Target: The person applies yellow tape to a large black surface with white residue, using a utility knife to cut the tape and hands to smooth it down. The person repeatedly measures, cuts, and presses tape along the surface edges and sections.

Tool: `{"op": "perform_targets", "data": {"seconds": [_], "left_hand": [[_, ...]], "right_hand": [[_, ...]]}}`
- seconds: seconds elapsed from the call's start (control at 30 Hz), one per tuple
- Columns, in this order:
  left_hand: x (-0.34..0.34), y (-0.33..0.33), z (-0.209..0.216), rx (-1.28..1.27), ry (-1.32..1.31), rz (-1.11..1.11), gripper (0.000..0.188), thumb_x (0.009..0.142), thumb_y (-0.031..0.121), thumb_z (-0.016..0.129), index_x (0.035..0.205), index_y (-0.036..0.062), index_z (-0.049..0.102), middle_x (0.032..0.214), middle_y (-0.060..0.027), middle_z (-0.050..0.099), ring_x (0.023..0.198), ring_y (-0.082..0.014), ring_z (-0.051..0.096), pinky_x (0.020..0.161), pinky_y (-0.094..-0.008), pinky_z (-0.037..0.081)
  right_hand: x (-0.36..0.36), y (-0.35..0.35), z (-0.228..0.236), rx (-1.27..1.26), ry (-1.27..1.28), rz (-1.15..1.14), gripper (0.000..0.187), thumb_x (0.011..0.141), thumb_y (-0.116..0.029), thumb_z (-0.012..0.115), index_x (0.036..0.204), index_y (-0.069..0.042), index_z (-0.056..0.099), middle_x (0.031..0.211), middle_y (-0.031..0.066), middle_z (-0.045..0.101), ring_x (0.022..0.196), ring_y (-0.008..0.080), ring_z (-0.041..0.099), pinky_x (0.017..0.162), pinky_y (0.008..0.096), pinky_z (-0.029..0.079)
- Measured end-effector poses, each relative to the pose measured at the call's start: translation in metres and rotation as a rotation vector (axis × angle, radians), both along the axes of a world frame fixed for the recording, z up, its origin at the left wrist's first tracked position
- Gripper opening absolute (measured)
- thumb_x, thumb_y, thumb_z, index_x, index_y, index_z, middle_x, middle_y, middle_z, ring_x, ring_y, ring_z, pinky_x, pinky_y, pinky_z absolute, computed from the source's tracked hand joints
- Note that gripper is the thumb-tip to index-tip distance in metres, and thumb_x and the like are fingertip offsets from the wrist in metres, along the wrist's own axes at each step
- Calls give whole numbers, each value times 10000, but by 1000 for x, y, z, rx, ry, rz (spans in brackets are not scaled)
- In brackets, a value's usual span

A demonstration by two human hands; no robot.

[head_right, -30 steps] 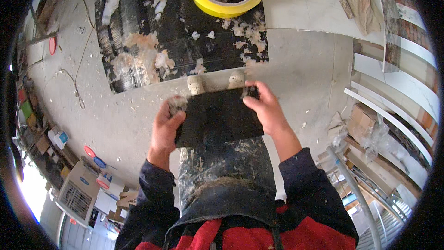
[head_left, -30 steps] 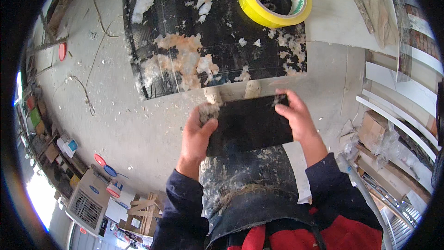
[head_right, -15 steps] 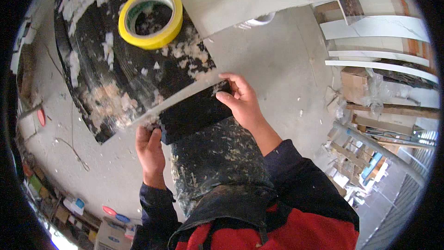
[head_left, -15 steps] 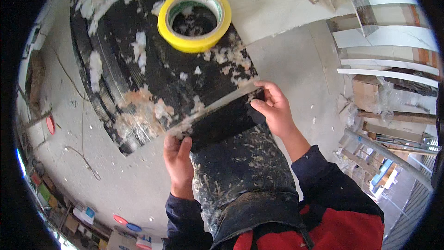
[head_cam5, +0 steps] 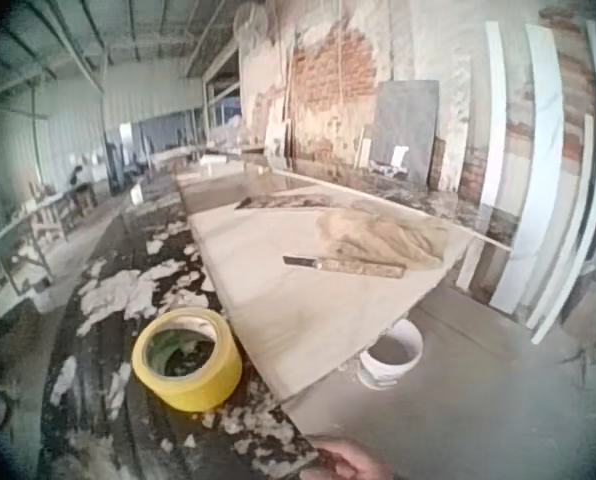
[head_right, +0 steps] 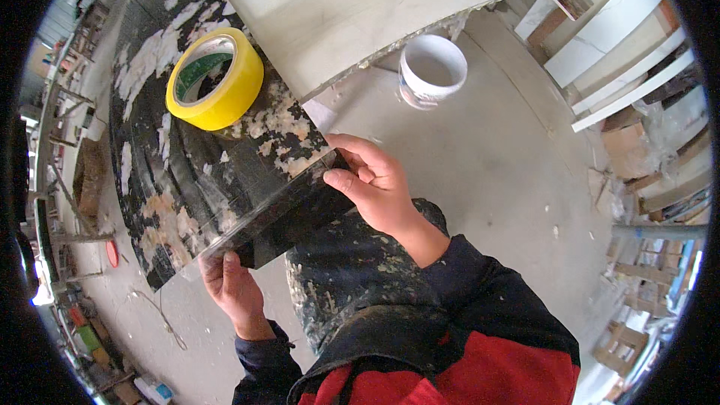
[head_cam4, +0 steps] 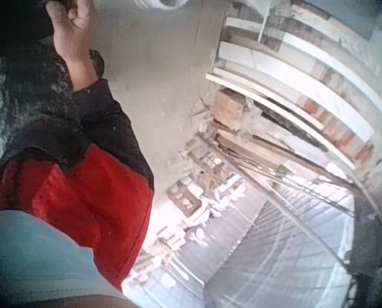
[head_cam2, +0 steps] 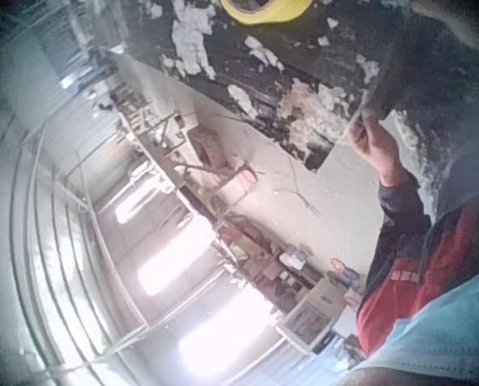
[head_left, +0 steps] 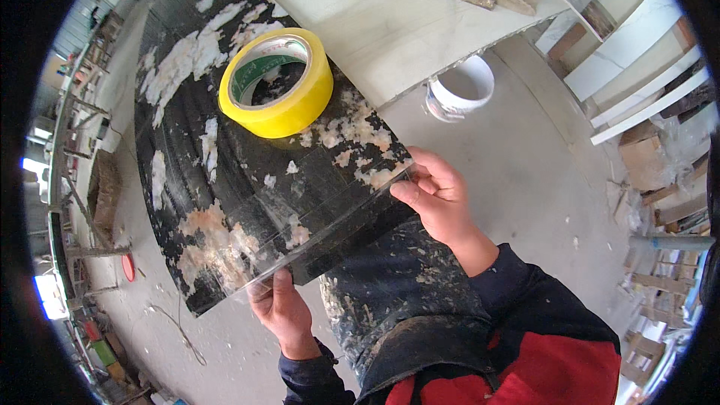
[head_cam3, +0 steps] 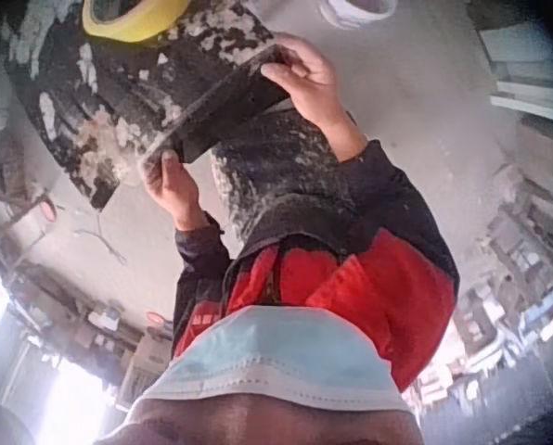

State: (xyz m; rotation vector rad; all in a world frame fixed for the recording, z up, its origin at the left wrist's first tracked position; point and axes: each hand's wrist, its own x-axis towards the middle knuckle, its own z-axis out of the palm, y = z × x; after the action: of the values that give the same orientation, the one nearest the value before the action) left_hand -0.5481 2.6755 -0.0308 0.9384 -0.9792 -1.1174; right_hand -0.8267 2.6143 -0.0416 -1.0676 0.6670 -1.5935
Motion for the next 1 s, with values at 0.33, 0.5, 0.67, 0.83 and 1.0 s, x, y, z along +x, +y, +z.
{"op": "perform_targets", "data": {"seconds": [0.33,0.5,0.67,0.83,1.0], "left_hand": [[-12,10,-14,-349,-90,130,327,1012,66,657,1316,-37,596,1215,-66,667,1092,-155,594,1026,-307,436],[-2,-6,-5,-451,-74,148,438,1011,8,616,1435,-61,529,1346,-115,651,1216,-195,604,1102,-332,421],[-12,-1,6,-467,-77,212,473,1010,0,604,1470,-65,511,1388,-130,636,1261,-208,589,1132,-346,404],[-5,-2,3,-495,-100,196,443,1012,-3,591,1447,-67,532,1404,-138,634,1276,-209,586,1143,-360,402],[-4,-9,0,-501,-45,189,443,1008,-9,591,1444,-63,532,1398,-142,639,1262,-213,602,1144,-367,411]], "right_hand": [[13,23,-10,-258,-55,-199,532,968,49,657,1477,23,504,1271,137,698,1145,169,657,977,290,526],[24,6,7,-331,-91,-226,530,960,67,670,1468,16,529,1261,143,705,1145,171,664,987,302,532],[19,9,15,-350,-82,-214,524,952,85,677,1454,14,546,1229,131,718,1098,159,681,956,284,546],[22,7,16,-322,-138,-195,510,951,76,689,1437,9,554,1202,128,724,1031,133,686,862,248,561],[22,4,16,-332,-137,-190,494,948,77,692,1419,5,562,1175,126,728,1000,131,688,824,245,566]]}}
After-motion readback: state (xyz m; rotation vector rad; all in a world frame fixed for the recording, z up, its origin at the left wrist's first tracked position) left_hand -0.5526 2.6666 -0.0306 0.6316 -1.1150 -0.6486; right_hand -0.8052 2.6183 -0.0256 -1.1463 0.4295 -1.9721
